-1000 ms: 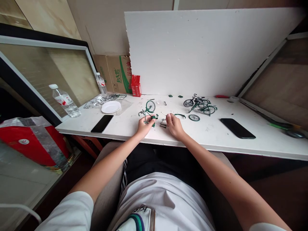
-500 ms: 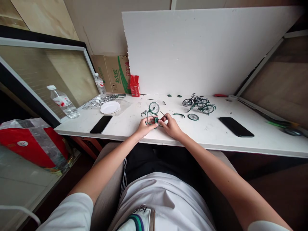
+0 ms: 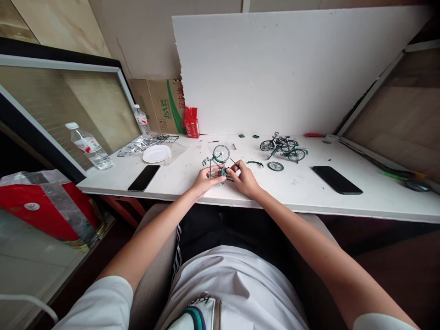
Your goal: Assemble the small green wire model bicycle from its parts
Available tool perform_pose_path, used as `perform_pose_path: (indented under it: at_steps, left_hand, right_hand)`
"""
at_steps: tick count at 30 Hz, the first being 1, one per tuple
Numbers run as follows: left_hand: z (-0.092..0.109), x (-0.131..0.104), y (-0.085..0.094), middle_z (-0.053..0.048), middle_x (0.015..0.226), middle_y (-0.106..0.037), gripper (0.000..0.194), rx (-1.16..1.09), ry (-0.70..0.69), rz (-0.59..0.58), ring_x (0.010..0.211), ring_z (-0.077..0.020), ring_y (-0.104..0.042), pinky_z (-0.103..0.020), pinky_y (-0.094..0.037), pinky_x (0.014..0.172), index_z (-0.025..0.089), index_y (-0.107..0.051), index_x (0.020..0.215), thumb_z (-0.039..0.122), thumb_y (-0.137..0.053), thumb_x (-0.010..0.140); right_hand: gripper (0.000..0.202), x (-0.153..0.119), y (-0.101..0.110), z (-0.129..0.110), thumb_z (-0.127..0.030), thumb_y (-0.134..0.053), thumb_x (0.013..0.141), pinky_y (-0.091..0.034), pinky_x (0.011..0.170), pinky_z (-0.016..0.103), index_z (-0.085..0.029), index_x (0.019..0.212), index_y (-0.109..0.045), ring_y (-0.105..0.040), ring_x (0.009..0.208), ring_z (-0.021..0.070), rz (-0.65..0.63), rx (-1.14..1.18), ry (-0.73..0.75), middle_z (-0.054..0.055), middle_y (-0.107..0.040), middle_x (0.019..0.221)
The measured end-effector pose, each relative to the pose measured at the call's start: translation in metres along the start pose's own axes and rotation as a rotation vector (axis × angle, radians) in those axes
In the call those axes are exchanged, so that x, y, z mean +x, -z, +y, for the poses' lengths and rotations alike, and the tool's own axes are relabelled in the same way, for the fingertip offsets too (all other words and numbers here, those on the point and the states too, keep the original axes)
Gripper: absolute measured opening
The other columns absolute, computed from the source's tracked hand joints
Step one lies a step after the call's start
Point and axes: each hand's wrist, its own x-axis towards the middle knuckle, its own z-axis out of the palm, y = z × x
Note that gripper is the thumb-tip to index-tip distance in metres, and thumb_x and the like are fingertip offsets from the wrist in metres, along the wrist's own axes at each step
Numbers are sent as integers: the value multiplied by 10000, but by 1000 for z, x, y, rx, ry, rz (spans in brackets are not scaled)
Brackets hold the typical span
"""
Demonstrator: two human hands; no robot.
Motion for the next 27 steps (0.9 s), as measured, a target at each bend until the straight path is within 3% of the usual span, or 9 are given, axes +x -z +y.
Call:
perform_pose_path:
  at_steps: [3, 11, 18, 22, 27]
  left_hand:
    - [-2, 1, 1, -154, 1255, -771, 716, -11, -21, 36, 1121, -288, -722, -451, -566, 1024, 138, -751, 1255, 287, -1004, 601]
    - [-8, 5, 3, -145, 1219, -787, 627, -11, -59, 47, 1095, -262, -736, -429, -549, 1043, 149, -757, 1212, 264, -978, 637]
    - [-12, 5, 4, -152, 1227, -780, 593, 31, -77, 54, 1062, -252, -745, -413, -561, 1004, 146, -752, 1212, 261, -951, 666]
    - [-10, 4, 3, -149, 1194, -787, 569, 24, -70, 50, 1039, -251, -760, -412, -562, 1000, 146, -738, 1210, 282, -933, 692]
    - [-11, 5, 2, -144, 1178, -783, 568, 20, -72, 68, 1036, -251, -758, -401, -562, 976, 139, -736, 1194, 270, -932, 677]
  right_hand:
    - [375, 0, 1, -1, -629, -527, 1042, -456, 694, 340, -268, 964, -460, -599, 765, 207, 11, -3, 4, 34, -657, 922]
    - [482, 0, 5, 2, -621, -238, 1115, -495, 897, 390, -261, 966, -522, -662, 893, 245, 55, 10, -31, 73, -712, 940]
    - [399, 6, 6, 5, -518, -386, 1093, -497, 938, 400, -235, 974, -641, -650, 980, 259, 117, -58, 0, 87, -716, 1003]
    - [393, 11, 11, 13, -461, -455, 1066, -493, 983, 443, -216, 1111, -759, -597, 1116, 305, 203, -223, -51, 132, -651, 1074]
    - [378, 21, 32, 44, -313, -470, 1043, -485, 1001, 469, -149, 1205, -770, -584, 1090, 328, 94, -377, -94, 157, -621, 1018]
